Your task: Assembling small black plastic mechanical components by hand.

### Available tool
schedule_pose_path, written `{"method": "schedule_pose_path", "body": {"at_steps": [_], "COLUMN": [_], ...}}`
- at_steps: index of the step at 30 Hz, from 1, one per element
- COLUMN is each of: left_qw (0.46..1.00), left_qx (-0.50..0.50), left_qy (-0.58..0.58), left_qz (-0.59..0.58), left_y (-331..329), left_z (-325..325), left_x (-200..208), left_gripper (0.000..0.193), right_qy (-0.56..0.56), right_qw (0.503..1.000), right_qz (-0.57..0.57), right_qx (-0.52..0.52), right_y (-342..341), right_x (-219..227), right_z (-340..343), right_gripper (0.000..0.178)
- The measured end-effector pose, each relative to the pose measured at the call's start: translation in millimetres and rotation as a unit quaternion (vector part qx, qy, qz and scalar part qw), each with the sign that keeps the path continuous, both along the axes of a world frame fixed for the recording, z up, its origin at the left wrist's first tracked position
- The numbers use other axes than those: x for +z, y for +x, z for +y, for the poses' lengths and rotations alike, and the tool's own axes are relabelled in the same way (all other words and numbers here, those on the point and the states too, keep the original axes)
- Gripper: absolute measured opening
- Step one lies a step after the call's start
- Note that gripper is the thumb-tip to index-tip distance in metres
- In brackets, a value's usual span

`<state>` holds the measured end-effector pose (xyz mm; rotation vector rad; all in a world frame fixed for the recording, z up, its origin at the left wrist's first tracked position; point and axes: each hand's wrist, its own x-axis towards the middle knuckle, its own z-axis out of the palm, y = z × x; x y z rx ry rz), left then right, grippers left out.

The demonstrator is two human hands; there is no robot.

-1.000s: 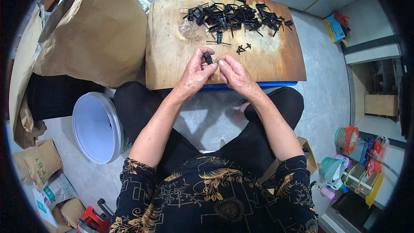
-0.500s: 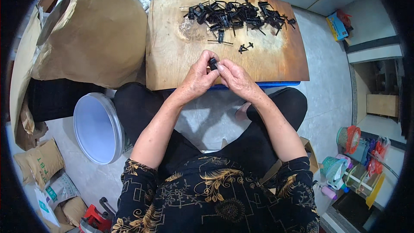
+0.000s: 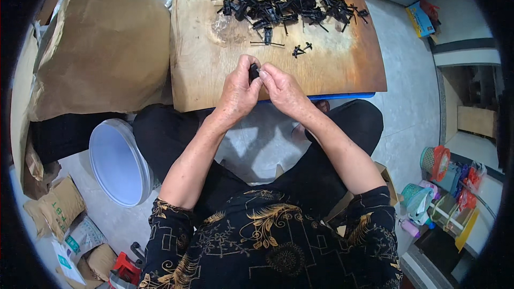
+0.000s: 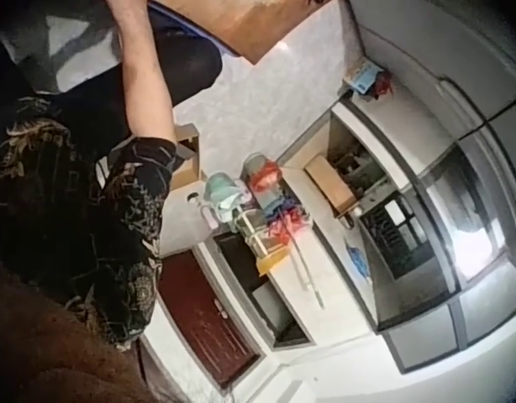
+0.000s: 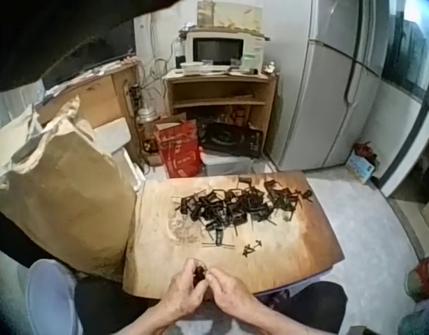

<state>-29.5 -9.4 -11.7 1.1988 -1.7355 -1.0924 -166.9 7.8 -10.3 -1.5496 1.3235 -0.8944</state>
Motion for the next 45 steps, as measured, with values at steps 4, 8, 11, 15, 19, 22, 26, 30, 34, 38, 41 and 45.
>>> {"method": "schedule_pose_path", "body": {"at_steps": [4,8,11,15,19,22,26,30,34,38,41,45], "left_qw": [1.000,0.981,0.921,0.867,0.881,0.861,0.830,0.813,0.902,0.957,0.969,0.967], "left_qx": [-0.005,0.015,0.002,-0.010,-0.037,-0.116,-0.206,-0.239,-0.181,-0.172,-0.140,-0.073], "left_qy": [0.010,0.120,0.223,0.285,0.297,0.347,0.368,0.375,0.299,0.176,0.159,0.180], "left_qz": [-0.012,0.150,0.318,0.408,0.367,0.354,0.365,0.376,0.253,0.153,0.129,0.164], "left_y": [1.1,0.1,9.9,17.7,19.2,20.1,25.8,24.0,18.0,15.5,13.4,7.2], "left_z": [-4.7,-10.8,-13.9,-7.3,-0.4,5.5,8.8,14.8,17.0,18.3,17.0,15.7], "left_x": [-0.8,14.5,22.6,22.4,21.0,26.4,22.2,25.3,29.6,12.9,12.0,16.3], "left_gripper": [0.026,0.029,0.032,0.038,0.039,0.040,0.038,0.037,0.037,0.039,0.039,0.034], "right_qy": [-0.034,0.013,0.038,0.155,0.125,0.103,0.139,0.179,0.129,0.106,0.110,0.233], "right_qw": [0.999,0.991,0.992,0.955,0.956,0.961,0.952,0.937,0.965,0.977,0.979,0.918], "right_qz": [-0.013,-0.132,-0.104,-0.251,-0.266,-0.256,-0.271,-0.287,-0.226,-0.183,-0.170,-0.322], "right_qx": [-0.013,-0.014,-0.059,-0.026,-0.017,-0.024,0.022,0.089,0.035,0.028,-0.008,-0.007], "right_y": [1.6,-1.7,-3.0,-11.8,-14.2,-14.9,-20.0,-26.1,-25.5,-20.8,-16.8,-13.3], "right_x": [-6.4,-4.6,2.4,11.4,10.3,11.2,24.2,26.2,25.6,13.9,15.0,20.7], "right_z": [-4.0,-8.4,-4.7,0.5,6.8,9.3,13.4,17.2,18.1,16.3,18.1,21.4], "right_gripper": [0.018,0.020,0.021,0.019,0.016,0.020,0.018,0.021,0.017,0.018,0.024,0.031]}}
